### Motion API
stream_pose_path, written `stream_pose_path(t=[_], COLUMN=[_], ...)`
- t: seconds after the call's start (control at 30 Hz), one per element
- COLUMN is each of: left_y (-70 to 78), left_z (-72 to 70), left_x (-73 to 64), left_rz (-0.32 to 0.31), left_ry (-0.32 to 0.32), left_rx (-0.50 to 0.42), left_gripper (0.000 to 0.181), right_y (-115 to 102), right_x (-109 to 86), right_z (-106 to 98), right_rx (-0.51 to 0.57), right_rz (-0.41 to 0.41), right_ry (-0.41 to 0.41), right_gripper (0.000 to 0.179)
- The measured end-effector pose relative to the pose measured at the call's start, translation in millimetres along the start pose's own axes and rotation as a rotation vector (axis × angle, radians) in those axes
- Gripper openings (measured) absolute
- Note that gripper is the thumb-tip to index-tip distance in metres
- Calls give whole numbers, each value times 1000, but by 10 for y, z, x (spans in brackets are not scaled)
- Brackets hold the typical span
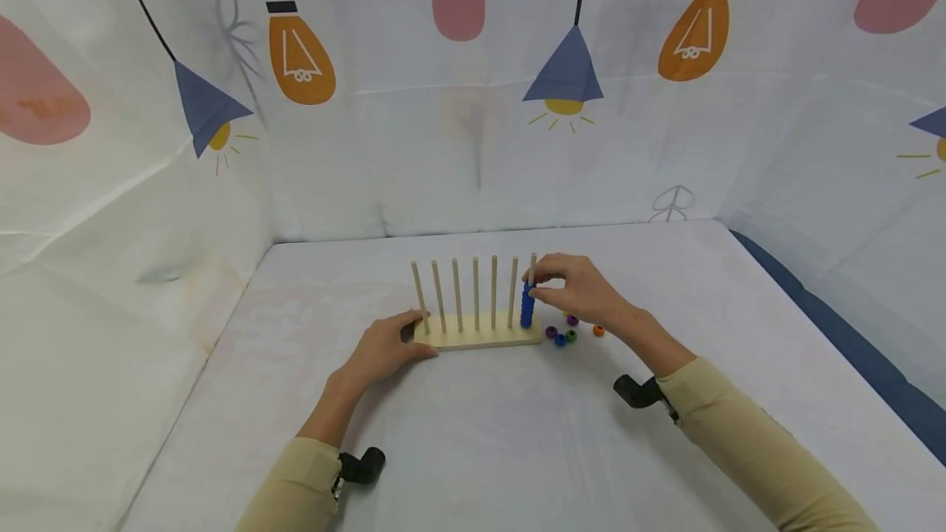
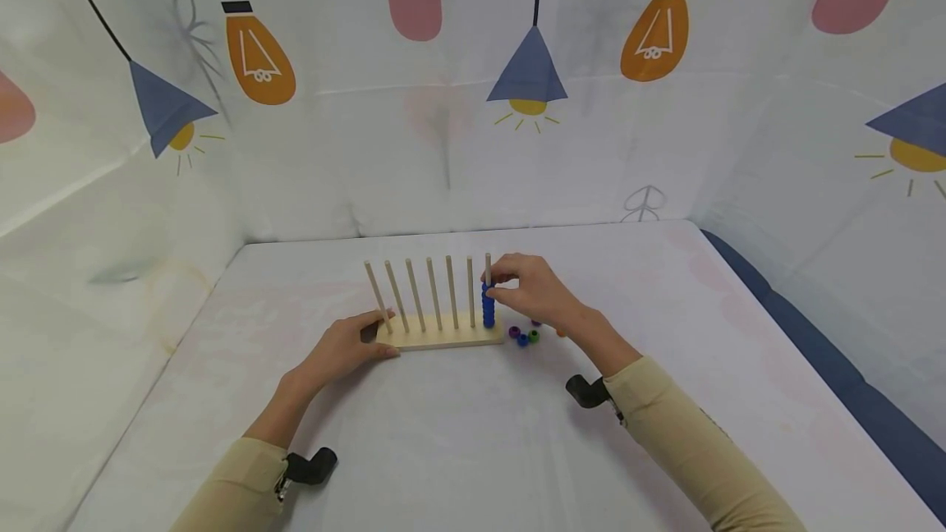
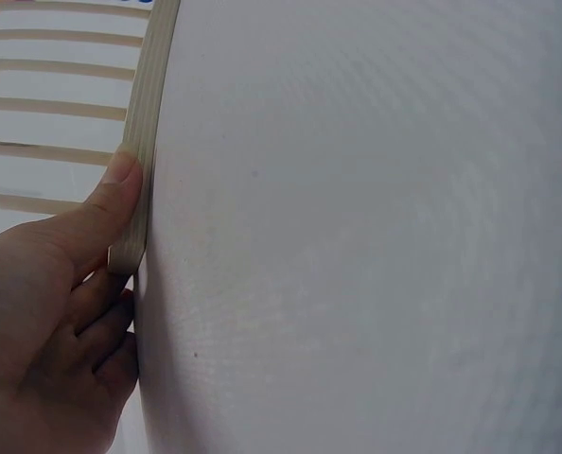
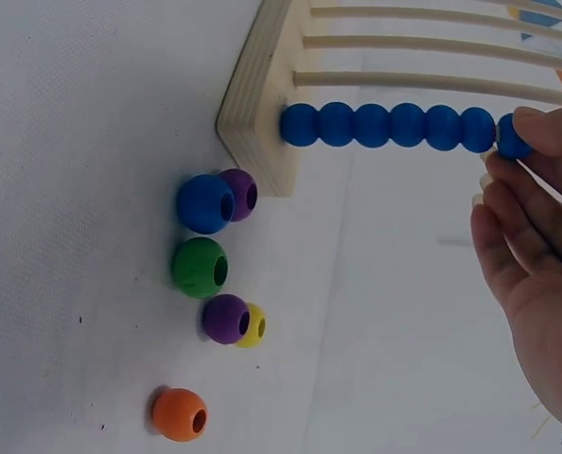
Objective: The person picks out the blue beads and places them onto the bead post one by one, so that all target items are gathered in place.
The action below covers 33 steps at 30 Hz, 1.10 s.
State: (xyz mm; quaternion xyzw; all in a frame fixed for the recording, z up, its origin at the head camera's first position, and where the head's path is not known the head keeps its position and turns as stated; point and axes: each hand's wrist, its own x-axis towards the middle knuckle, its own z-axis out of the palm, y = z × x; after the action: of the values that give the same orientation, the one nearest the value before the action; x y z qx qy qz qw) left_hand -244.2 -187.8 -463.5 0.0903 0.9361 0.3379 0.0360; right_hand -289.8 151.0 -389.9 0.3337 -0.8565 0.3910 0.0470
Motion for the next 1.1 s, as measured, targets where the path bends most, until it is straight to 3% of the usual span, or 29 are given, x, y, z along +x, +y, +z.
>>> stream_pose_path(t=[0.47, 1.1], left_y=[9, 20], left_z=[-5, -1], left_x=[11, -3], left_rz=[-12, -10], left_ry=[-6, -6], left_rx=[1, 0], left_gripper=[71, 70], right_y=[45, 82], right_x=[-12, -84], right_z=[15, 28], right_rx=[37, -29], right_rz=[11, 95], right_ry=[2, -44], right_gripper=[14, 26])
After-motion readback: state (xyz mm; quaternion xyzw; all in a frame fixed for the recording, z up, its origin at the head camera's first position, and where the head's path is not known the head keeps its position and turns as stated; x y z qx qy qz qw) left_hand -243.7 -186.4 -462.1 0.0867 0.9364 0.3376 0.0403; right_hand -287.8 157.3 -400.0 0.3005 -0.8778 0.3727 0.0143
